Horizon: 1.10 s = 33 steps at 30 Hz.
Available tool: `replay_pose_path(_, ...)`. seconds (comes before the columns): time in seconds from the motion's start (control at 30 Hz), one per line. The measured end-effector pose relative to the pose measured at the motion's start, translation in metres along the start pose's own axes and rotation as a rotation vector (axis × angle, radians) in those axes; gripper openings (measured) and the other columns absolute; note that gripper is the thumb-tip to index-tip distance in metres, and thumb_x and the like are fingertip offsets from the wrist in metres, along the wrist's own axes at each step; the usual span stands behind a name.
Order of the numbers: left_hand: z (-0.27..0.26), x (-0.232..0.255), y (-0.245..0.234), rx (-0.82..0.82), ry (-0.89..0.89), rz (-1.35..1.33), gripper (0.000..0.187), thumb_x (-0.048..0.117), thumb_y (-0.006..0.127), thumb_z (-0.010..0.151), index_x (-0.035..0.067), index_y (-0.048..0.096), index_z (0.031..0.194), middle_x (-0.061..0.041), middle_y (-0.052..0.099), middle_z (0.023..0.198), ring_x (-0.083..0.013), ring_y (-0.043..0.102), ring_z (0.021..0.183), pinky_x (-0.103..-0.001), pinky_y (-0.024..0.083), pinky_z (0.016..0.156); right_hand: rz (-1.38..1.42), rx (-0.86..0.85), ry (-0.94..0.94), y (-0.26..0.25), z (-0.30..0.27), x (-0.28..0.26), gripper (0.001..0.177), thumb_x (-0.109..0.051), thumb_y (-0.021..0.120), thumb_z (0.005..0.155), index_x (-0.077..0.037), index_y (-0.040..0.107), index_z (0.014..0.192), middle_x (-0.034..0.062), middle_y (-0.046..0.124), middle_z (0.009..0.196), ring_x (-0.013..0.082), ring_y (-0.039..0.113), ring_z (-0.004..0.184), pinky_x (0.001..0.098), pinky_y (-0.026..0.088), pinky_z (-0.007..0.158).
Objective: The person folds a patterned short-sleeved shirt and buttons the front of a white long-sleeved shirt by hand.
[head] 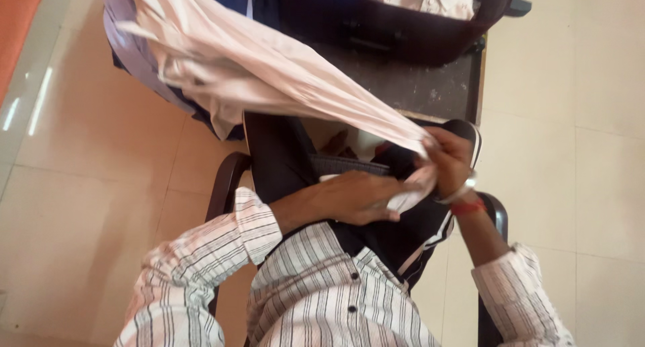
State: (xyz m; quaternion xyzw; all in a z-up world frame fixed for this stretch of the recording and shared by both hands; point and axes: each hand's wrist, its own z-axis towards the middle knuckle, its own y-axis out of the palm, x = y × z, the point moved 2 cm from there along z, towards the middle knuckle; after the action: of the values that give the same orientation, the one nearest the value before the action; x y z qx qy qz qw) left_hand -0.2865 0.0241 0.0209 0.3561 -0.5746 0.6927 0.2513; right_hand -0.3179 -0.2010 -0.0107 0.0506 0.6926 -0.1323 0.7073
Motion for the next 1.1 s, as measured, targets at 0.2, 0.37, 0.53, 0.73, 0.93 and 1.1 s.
replay_pose_path(0.2, -0.003, -0.051, -0.051, 0.649, -0.022, 0.412, 0.057, 0.023, 0.075, 0.095, 0.010, 0.052, 0.145, -0.017, 0.059, 0.137, -0.0376, 0.054, 0.134, -0.055, 0.044, 0.116, -0.039, 0.216, -0.334, -0.059, -0.026, -0.047, 0.027, -0.002, 0.046, 0.102, 0.008, 0.070, 0.109, 0.0077, 0.065, 0.072, 0.0113, 0.058, 0.053, 0.0234, 0.044, 0.046)
replay_pose_path(0.37, -0.014, -0.095, -0.085, 0.589, -0.470, 0.489, 0.085, 0.019, 0.084, 0.070, -0.001, 0.048, 0.144, -0.023, 0.041, 0.148, -0.0424, 0.036, 0.139, -0.063, 0.030, 0.120, -0.293, 0.386, -0.710, -0.103, -0.040, -0.046, 0.023, -0.001, 0.047, 0.117, 0.010, 0.066, 0.108, 0.0153, 0.068, 0.082, 0.0156, 0.065, 0.060, 0.0244, 0.048, 0.049)
replay_pose_path(0.53, -0.016, -0.078, -0.093, 0.673, -0.280, 0.531, 0.099, 0.035, 0.087, 0.065, -0.003, 0.045, 0.146, -0.026, 0.042, 0.146, -0.0452, 0.033, 0.136, -0.065, 0.027, 0.111, -0.415, 0.639, -0.917, -0.162, -0.043, -0.043, 0.017, -0.001, 0.050, 0.115, 0.005, 0.065, 0.109, 0.0237, 0.070, 0.092, 0.0202, 0.069, 0.064, 0.0282, 0.052, 0.052)
replay_pose_path(0.73, -0.023, -0.065, -0.087, 0.734, -0.070, 0.580, 0.068, 0.043, 0.078, 0.093, 0.001, 0.054, 0.142, -0.017, 0.058, 0.133, -0.0353, 0.051, 0.127, -0.052, 0.038, 0.112, -0.398, 0.939, -0.630, -0.224, -0.074, -0.031, 0.009, -0.002, 0.057, 0.112, 0.003, 0.065, 0.113, 0.0208, 0.068, 0.103, 0.0216, 0.066, 0.078, 0.0299, 0.051, 0.060)
replay_pose_path(0.93, -0.030, -0.068, -0.076, 0.776, 0.165, 0.934, 0.037, 0.017, 0.070, 0.102, 0.013, 0.061, 0.138, -0.007, 0.063, 0.130, -0.0269, 0.065, 0.122, -0.047, 0.046, 0.115, -0.333, 1.116, -0.302, -0.283, -0.104, -0.019, 0.010, -0.003, 0.063, 0.108, 0.000, 0.065, 0.117, 0.0179, 0.066, 0.113, 0.0231, 0.064, 0.091, 0.0317, 0.049, 0.068)
replay_pose_path(1.1, -0.020, -0.077, -0.055, 0.603, 0.199, 0.864, 0.046, 0.018, 0.073, 0.099, 0.020, 0.058, 0.143, -0.006, 0.056, 0.127, -0.0246, 0.063, 0.116, -0.044, 0.049, 0.101, -0.476, 1.073, -0.148, -0.292, -0.106, -0.034, 0.016, -0.004, 0.068, 0.106, -0.001, 0.064, 0.121, 0.0154, 0.065, 0.121, 0.0243, 0.062, 0.103, 0.0331, 0.048, 0.075)
